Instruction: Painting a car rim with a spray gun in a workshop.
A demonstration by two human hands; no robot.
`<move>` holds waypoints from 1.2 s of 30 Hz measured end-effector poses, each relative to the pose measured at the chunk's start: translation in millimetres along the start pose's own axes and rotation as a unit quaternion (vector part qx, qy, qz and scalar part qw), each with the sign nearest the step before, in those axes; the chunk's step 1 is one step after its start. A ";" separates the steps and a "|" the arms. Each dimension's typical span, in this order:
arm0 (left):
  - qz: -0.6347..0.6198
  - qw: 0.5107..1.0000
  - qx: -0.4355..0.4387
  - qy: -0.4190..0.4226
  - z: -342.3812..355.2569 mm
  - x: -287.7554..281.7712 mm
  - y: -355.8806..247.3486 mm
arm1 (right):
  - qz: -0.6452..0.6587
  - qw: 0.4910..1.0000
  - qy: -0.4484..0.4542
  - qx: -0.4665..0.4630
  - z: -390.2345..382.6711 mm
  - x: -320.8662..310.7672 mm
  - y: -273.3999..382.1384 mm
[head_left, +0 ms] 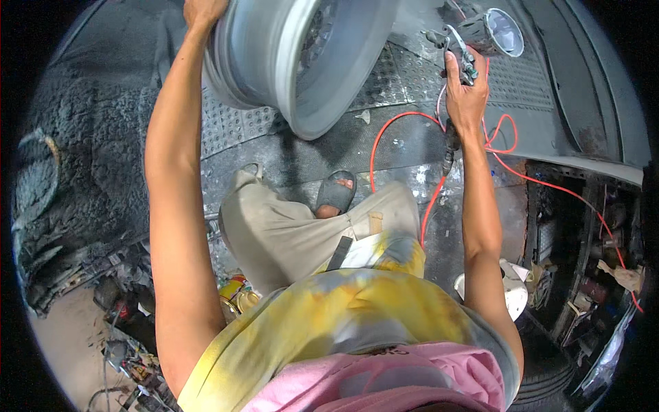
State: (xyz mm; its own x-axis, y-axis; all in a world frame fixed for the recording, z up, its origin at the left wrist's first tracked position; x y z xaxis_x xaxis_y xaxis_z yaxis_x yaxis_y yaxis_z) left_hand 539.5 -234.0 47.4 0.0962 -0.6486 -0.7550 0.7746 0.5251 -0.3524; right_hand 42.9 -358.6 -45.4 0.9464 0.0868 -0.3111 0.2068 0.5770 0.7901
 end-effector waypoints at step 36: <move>-0.004 0.999 -0.046 0.022 5.5 -4.0 55.7 | 0.018 0.955 0.255 0.149 -64.0 52.6 38.1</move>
State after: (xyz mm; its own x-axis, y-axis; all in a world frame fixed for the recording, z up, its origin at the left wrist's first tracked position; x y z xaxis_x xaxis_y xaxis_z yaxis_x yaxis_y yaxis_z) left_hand 585.8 -205.2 33.8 0.0618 -0.6296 -0.7744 0.7141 0.5700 -0.4065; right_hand 84.6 -280.1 -65.5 0.7255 0.5307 -0.4382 0.3109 0.3153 0.8966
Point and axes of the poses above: each hand's wrist, its own z-axis towards the middle knuckle, its own x-axis out of the palm, y = z × x, the point moved 9 cm from there along z, towards the middle knuckle, and after that the axes turned 4 degrees about z, right-handed, at the moved point
